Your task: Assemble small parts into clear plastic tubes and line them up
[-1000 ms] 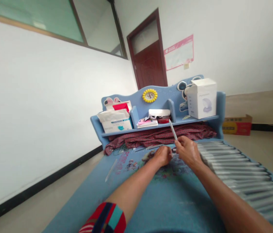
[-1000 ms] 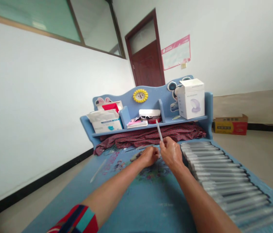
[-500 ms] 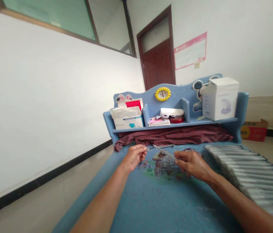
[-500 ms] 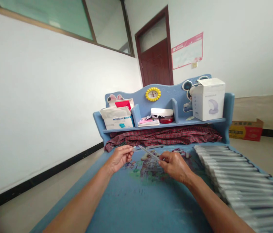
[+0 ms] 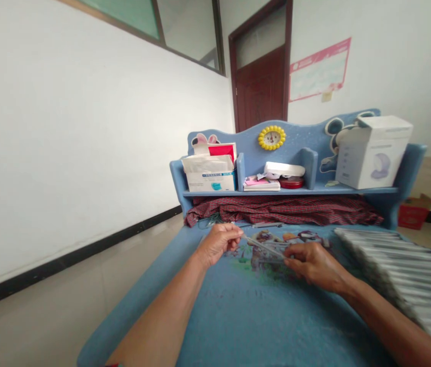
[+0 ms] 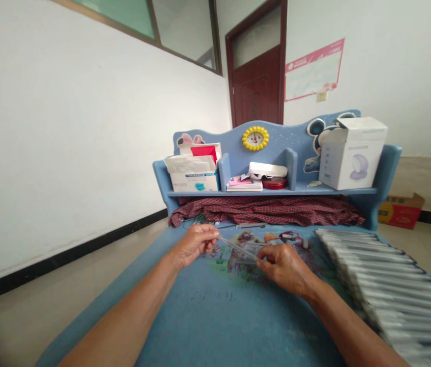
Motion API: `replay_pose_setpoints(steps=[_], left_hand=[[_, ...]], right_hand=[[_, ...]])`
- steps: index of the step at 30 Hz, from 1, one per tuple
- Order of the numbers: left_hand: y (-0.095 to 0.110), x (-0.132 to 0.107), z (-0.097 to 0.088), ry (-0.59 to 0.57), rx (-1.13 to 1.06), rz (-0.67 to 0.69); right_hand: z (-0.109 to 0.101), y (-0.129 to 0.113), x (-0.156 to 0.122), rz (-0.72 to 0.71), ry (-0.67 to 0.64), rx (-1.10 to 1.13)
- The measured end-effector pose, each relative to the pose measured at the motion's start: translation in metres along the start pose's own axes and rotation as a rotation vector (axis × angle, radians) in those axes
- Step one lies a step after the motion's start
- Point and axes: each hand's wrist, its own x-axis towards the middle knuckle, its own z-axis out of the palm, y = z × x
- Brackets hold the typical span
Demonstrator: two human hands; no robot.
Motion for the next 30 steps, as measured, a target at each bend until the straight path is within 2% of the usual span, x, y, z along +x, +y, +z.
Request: replay_pose_setpoints(steps=[4, 11, 21, 30], left_hand=[[0.000, -0.003, 0.002, -0.010, 0.041, -0.019], [-0.002, -0.008, 0.005, -0.115, 0.088, -0.036], [-0.003, -0.010, 0.019, -0.027, -0.047, -0.037], [0.003, -0.012, 0.020, -0.021, -0.037, -0.029]], right_hand=[[0.000, 0.001, 0.000, -0.018, 0.012, 0.001], [0.001, 0.000, -0.001, -0.025, 0.016, -0.002], [0.006, -0.003, -0.001, -0.072, 0.093, -0.068], [0.015, -0.004, -0.002, -0.121, 0.155, -0.181]])
